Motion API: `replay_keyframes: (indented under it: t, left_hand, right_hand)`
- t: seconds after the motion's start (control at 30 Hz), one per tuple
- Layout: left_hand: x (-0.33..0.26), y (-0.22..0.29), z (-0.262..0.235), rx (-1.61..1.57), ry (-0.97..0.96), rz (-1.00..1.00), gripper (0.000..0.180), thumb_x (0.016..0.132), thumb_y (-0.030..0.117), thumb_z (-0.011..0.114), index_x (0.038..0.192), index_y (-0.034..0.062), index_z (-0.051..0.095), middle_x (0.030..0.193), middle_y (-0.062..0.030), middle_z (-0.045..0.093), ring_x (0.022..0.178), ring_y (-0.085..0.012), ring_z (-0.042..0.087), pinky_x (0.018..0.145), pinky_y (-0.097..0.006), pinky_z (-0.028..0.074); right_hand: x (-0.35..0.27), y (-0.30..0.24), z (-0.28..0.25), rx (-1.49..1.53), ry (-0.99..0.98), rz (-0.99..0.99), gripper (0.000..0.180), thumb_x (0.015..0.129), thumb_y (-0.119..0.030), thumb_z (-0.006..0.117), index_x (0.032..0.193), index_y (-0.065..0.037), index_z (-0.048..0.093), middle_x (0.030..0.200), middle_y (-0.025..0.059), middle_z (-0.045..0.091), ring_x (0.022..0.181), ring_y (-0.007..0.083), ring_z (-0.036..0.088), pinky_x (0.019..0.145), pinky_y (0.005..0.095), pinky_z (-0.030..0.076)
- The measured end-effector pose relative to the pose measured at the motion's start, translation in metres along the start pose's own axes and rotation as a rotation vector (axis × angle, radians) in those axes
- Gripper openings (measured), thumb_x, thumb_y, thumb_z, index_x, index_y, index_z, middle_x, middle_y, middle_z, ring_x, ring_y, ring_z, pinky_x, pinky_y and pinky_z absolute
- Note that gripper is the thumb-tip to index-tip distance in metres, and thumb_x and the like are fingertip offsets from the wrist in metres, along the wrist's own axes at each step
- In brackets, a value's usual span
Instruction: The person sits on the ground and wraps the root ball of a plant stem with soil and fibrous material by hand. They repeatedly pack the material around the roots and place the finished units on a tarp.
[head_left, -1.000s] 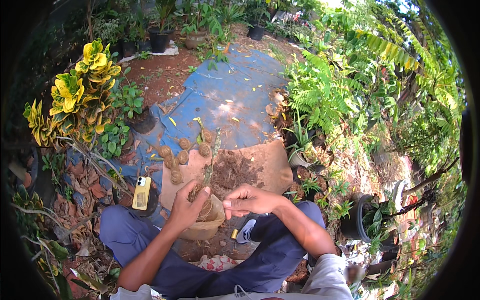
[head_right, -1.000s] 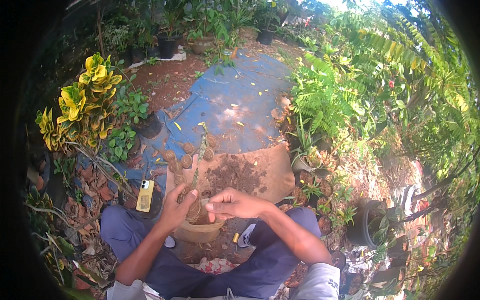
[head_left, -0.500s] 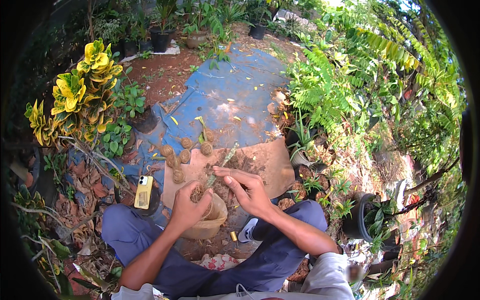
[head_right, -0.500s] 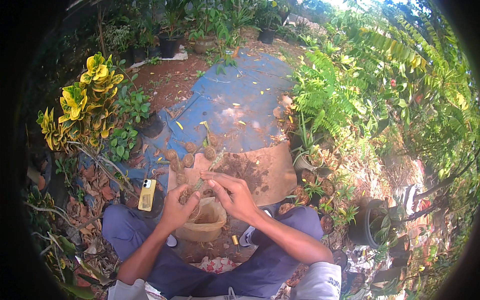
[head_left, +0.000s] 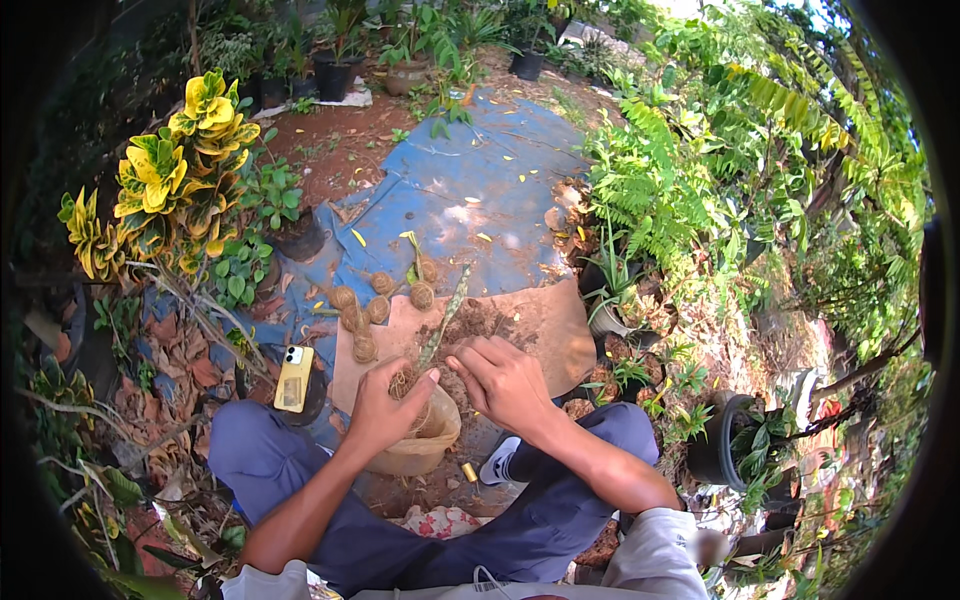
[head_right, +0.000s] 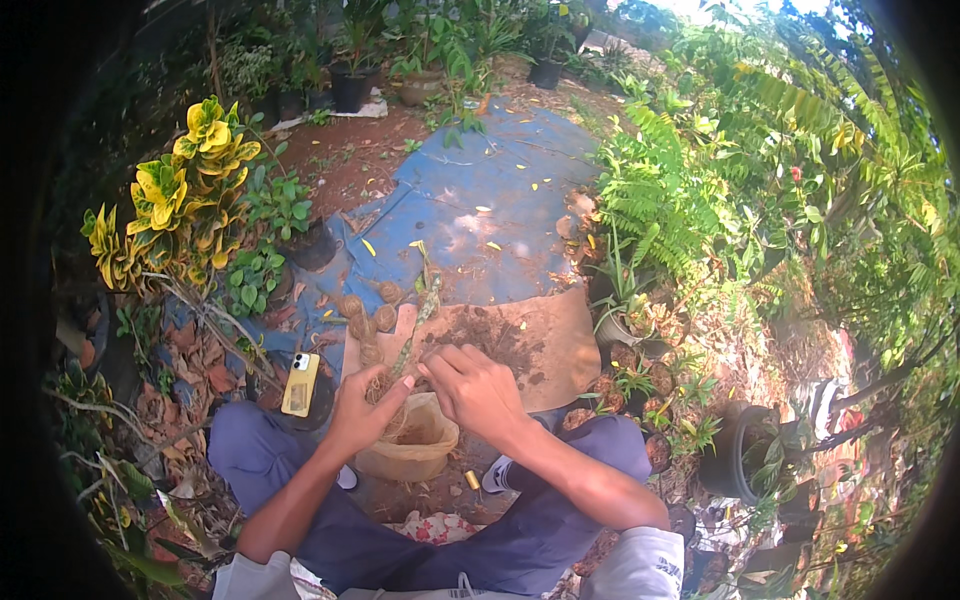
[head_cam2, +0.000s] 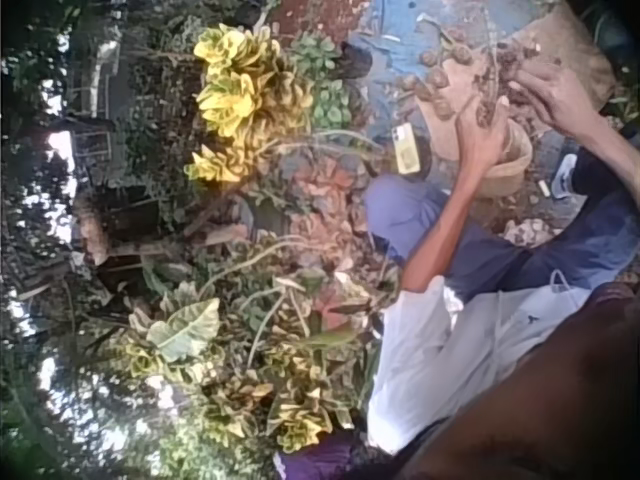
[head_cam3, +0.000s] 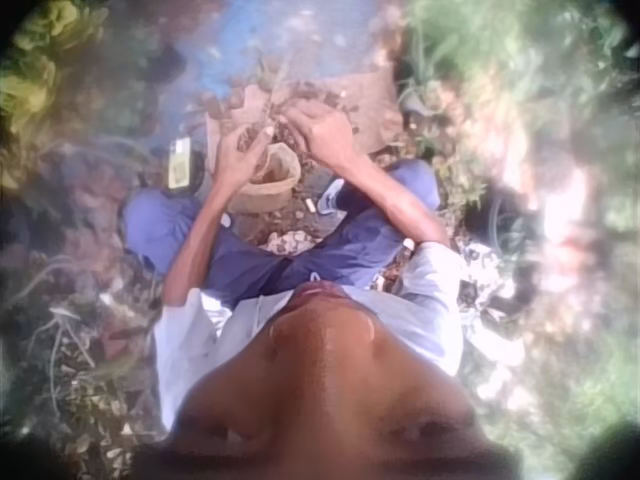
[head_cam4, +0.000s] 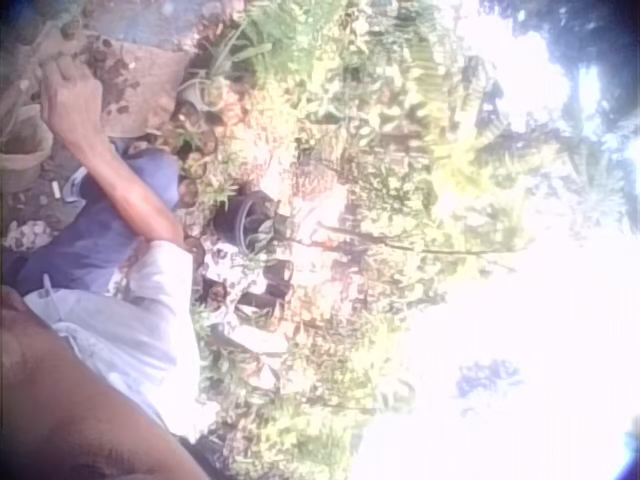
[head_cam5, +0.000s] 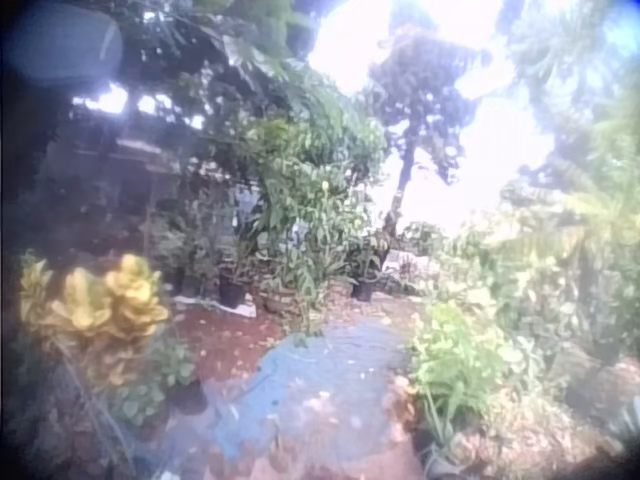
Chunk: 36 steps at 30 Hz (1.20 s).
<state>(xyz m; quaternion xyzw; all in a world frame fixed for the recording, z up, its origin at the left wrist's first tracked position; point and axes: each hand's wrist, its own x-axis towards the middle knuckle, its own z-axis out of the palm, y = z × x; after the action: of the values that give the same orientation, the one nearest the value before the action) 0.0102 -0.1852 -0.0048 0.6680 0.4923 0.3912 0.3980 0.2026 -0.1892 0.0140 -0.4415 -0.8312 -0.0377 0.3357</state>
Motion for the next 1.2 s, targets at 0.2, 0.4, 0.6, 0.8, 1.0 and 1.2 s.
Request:
replay_keyframes:
  t: [0.2,0.4,0.6,0.8,1.0,1.2]
  left_hand:
    - [0.001,-0.009,0.006,0.005,-0.057,0.229,0.021,0.081,0.012,0.068,0.091,-0.0059,0.063,0.084,-0.0201,0.062,0.081,-0.0384,0.062,0.072,-0.041,0.048]
    - [-0.001,-0.011,0.007,0.038,-0.056,0.257,0.025,0.077,0.013,0.068,0.092,-0.0067,0.063,0.085,-0.0208,0.061,0.082,-0.0396,0.062,0.072,-0.042,0.048]
    - [0.001,-0.014,0.009,0.051,-0.044,0.246,0.027,0.077,0.016,0.068,0.087,-0.0080,0.064,0.084,-0.0221,0.061,0.083,-0.0418,0.062,0.072,-0.044,0.048]
    - [-0.001,-0.037,-0.001,0.229,0.102,0.162,0.029,0.079,0.018,0.068,0.091,-0.0084,0.068,0.087,-0.0183,0.069,0.077,-0.0315,0.067,0.069,-0.041,0.049]
    - [0.004,-0.042,0.004,-0.367,-0.012,-0.279,0.031,0.090,0.021,0.068,0.106,-0.0057,0.067,0.093,-0.0058,0.069,0.080,-0.0088,0.061,0.068,-0.027,0.049]
    - [0.004,-0.033,0.003,-0.625,0.010,-0.357,0.027,0.093,0.026,0.067,0.097,-0.0004,0.067,0.085,-0.0022,0.065,0.075,-0.0070,0.058,0.067,-0.026,0.048]
  right_hand:
    - [-0.002,0.000,0.006,-0.015,-0.087,0.009,0.019,0.083,-0.015,0.069,0.069,-0.004,0.061,0.067,0.0082,0.058,0.061,0.0270,0.060,0.054,0.0396,0.050]
    - [-0.004,0.009,0.010,0.026,-0.100,-0.046,0.023,0.078,-0.016,0.071,0.061,-0.004,0.060,0.060,0.0083,0.057,0.059,0.0276,0.061,0.054,0.0396,0.051]
    - [-0.001,0.011,0.007,-0.020,-0.121,-0.020,0.023,0.075,-0.015,0.073,0.060,-0.004,0.059,0.060,0.0101,0.059,0.058,0.0279,0.061,0.053,0.0407,0.050]
    - [0.012,0.031,-0.034,0.184,0.230,0.199,0.044,0.084,-0.004,0.067,0.048,-0.001,0.041,0.043,0.0073,0.041,0.037,0.0163,0.037,0.042,0.0337,0.031]
    - [0.010,0.049,-0.037,0.307,0.077,0.482,0.043,0.092,-0.018,0.065,0.056,0.003,0.053,0.044,0.0069,0.040,0.044,0.0112,0.032,0.044,0.0323,0.028]
    - [0.005,0.051,-0.029,0.224,-0.233,0.300,0.032,0.090,-0.030,0.069,0.084,0.001,0.073,0.081,0.0156,0.061,0.077,0.0317,0.062,0.074,0.0416,0.048]
